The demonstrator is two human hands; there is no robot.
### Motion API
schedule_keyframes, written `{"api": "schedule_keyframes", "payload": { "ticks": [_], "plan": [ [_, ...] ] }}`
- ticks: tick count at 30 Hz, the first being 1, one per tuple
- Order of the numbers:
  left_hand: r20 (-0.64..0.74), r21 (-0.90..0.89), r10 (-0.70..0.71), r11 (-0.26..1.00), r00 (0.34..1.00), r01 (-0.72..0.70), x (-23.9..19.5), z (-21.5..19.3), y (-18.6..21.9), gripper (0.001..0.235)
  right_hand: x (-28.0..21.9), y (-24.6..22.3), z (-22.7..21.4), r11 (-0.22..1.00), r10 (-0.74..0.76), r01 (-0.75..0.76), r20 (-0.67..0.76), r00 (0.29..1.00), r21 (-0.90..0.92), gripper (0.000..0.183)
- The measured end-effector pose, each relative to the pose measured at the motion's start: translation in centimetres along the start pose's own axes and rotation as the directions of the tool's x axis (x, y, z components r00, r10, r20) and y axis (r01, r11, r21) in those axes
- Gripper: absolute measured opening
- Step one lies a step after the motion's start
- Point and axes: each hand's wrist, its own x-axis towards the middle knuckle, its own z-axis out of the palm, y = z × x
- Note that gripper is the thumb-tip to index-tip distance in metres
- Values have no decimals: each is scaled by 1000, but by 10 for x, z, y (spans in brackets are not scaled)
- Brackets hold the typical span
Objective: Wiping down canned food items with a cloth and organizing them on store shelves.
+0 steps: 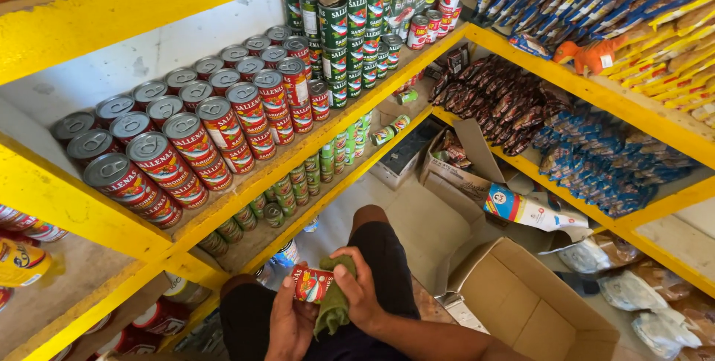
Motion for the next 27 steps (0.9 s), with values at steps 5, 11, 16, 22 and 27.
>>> {"api": "schedule_keyframes", "payload": {
  "ticks": [5,11,16,22,27],
  "plan": [
    [-10,-60,3,998,1000,-3,5,-5,-4,55,16,-1,3,954,232,-213,-68,970,208,33],
    [-120,-208,34,976,992,-58,10,-3,-4,51,47,4,-7,881,339,-293,-64,939,372,43],
    [-284,-298,-71,955,956,-17,17,-4,0,57,55,2,-19,919,230,-162,-154,961,360,36],
    [-246,-320,-150,945,958,66,23,-23,-20,51,48,-7,-9,1000,16,-15,-53,998,17,45],
    [-46,-174,-114,979,992,104,10,-21,-26,30,31,-35,10,808,-146,409,528,837,-425,49]
  ]
}}
